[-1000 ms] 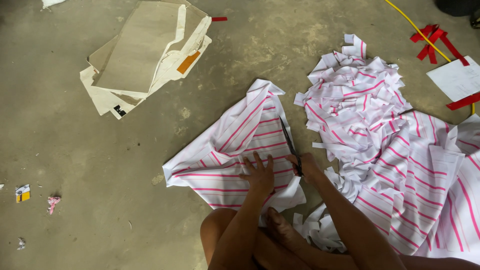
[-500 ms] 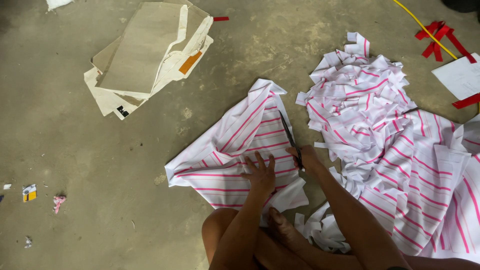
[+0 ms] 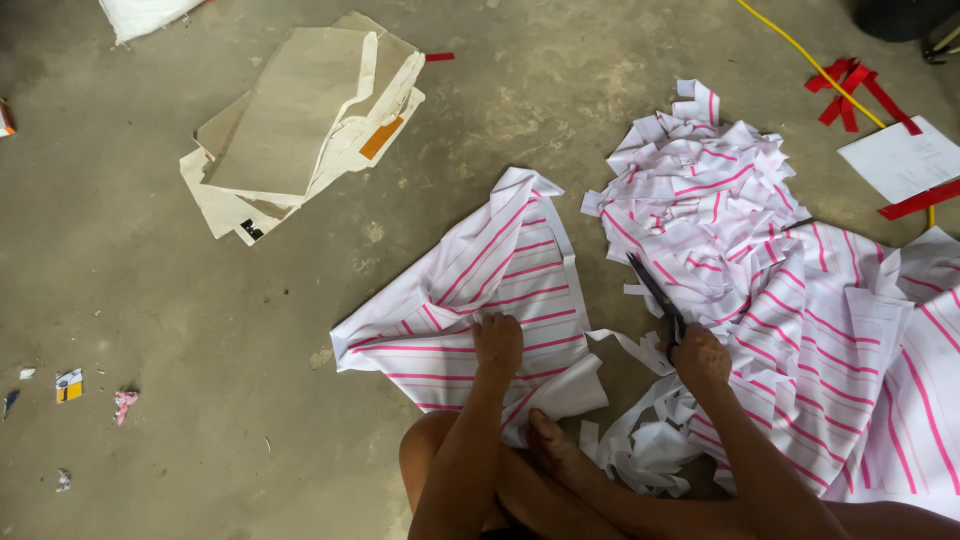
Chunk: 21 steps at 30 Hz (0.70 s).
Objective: Cut strips of striped fabric using scissors on the floor
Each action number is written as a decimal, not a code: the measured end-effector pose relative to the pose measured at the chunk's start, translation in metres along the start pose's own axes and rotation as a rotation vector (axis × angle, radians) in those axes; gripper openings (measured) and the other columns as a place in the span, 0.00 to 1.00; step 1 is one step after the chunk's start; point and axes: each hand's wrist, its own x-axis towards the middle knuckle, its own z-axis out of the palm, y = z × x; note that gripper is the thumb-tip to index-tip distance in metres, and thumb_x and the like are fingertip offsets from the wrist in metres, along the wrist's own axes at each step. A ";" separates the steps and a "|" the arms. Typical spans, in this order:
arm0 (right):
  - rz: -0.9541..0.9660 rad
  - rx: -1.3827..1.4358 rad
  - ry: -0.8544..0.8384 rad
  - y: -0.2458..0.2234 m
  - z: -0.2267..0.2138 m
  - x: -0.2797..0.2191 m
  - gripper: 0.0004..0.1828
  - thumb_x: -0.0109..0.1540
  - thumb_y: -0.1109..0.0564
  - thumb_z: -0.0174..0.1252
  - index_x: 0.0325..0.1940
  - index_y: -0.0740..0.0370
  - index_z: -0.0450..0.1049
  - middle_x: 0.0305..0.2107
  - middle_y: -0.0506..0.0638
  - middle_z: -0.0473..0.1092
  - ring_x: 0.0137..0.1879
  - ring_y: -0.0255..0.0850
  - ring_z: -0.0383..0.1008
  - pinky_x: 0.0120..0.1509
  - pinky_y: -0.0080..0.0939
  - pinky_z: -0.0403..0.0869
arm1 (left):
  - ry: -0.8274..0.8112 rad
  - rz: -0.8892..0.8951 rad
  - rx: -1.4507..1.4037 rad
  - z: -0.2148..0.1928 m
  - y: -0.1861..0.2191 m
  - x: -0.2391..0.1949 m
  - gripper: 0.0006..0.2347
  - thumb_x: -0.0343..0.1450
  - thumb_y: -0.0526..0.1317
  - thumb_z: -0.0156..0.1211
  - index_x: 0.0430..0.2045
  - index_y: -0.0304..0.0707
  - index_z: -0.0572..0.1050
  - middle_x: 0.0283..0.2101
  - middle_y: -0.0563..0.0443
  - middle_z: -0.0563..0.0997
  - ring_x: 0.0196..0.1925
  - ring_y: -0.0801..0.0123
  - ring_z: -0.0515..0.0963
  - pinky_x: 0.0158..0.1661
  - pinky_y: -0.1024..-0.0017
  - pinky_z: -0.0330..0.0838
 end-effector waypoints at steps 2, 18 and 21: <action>0.017 0.069 -0.042 0.010 0.007 -0.003 0.18 0.56 0.38 0.59 0.34 0.55 0.70 0.27 0.48 0.70 0.36 0.44 0.79 0.41 0.39 0.80 | 0.058 0.056 0.013 -0.013 0.000 -0.002 0.07 0.67 0.35 0.54 0.35 0.38 0.77 0.43 0.44 0.78 0.52 0.52 0.74 0.53 0.49 0.63; -0.171 0.690 -0.471 -0.086 -0.007 0.009 0.26 0.64 0.53 0.54 0.68 0.49 0.65 0.57 0.61 0.68 0.47 0.64 0.80 0.49 0.56 0.82 | 0.110 0.294 -0.129 -0.016 -0.008 0.000 0.08 0.70 0.36 0.55 0.41 0.36 0.70 0.44 0.39 0.81 0.54 0.47 0.81 0.64 0.42 0.62; -0.440 -0.772 0.751 -0.114 -0.043 0.016 0.15 0.69 0.49 0.56 0.29 0.55 0.72 0.25 0.43 0.70 0.26 0.32 0.70 0.34 0.30 0.72 | 0.156 0.335 -0.046 0.010 -0.007 0.000 0.04 0.70 0.37 0.52 0.36 0.42 0.68 0.31 0.44 0.83 0.42 0.55 0.86 0.62 0.47 0.65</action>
